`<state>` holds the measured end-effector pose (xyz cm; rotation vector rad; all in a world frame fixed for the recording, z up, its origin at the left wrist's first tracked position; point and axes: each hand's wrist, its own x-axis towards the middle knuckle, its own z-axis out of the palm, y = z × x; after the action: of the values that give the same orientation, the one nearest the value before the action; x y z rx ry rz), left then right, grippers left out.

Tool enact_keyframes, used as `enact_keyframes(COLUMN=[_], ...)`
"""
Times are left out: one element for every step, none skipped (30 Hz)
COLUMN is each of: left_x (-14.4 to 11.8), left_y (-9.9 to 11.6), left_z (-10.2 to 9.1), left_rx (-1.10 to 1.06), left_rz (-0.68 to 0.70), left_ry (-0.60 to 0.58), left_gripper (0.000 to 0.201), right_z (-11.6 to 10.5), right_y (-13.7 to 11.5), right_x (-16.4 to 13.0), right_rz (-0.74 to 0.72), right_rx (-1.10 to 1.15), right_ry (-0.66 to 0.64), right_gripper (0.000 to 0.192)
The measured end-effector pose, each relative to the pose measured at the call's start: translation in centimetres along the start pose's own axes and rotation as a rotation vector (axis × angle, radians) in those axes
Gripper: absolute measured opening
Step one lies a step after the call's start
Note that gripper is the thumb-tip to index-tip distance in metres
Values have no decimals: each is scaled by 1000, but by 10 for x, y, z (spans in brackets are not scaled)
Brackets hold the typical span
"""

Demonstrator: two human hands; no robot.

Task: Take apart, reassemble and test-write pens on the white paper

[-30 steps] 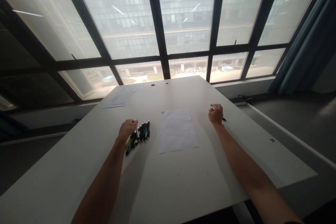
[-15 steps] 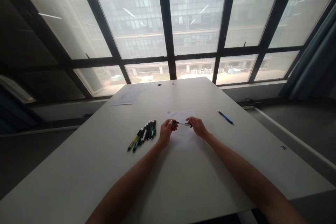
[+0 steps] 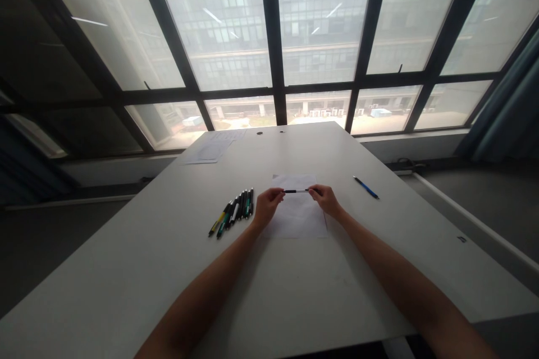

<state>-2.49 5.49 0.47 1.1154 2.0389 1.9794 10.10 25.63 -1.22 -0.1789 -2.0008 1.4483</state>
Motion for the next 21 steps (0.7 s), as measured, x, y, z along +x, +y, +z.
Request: enact_keyframes(left_x=[0,0,0,0,0,0,1,1,1,2,2,3,3,4,4,5,5,5,6,6,6], left_y=[1,3,5,7,9,11,11,12,11,10,9,8,6,5,3,2,1,0,-1,-2,-3], left_z=[-1,-2,-4,-6,-8,-10,-11,-13,-15,-17,-18,-19,-20,-21,-22,-22,-22,-22,-22,-21,-21], left_rx=[67,139,209,271,321,357,381,398,408,411,409,403,398,395,394,396,397,395,390,383,377], left_rz=[38,87,144,201,251,289,314,330,337,339,339,337,335,331,328,324,320,315,312,310,307], left_ry=[1,0,-7,-19,-36,-52,-61,-59,-47,-27,-4,17,36,55,72,85,93,97,97,94,91], left_gripper=[26,23,21,18,16,15,14,14,14,14,14,14,14,13,13,13,13,13,13,14,14], right_z=[0,0,0,0,1,2,2,3,4,5,6,7,7,7,7,7,7,7,6,6,6], right_y=[0,0,-1,-3,-4,-6,-8,-9,-11,-12,-13,-13,-13,-12,-12,-10,-9,-8,-6,-5,-4], right_x=[0,0,0,0,0,0,0,0,0,0,1,1,2,2,3,3,3,4,4,4,4], right_rz=[1,-1,-6,-11,-15,-16,-13,-5,6,17,26,30,31,32,36,43,52,61,67,69,68], right_rx=[11,17,20,21,19,17,18,30,58,101,155,212,261,295,315,325,331,335,340,343,345], right_ry=[-2,-3,-3,-4,-7,-13,-16,-19,-17,-5,13,35,57,79,98,112,124,135,142,144,146], right_gripper=[38,37,37,36,36,35,35,34,35,36,37,37,37,37,37,38,38,39,40,40,40])
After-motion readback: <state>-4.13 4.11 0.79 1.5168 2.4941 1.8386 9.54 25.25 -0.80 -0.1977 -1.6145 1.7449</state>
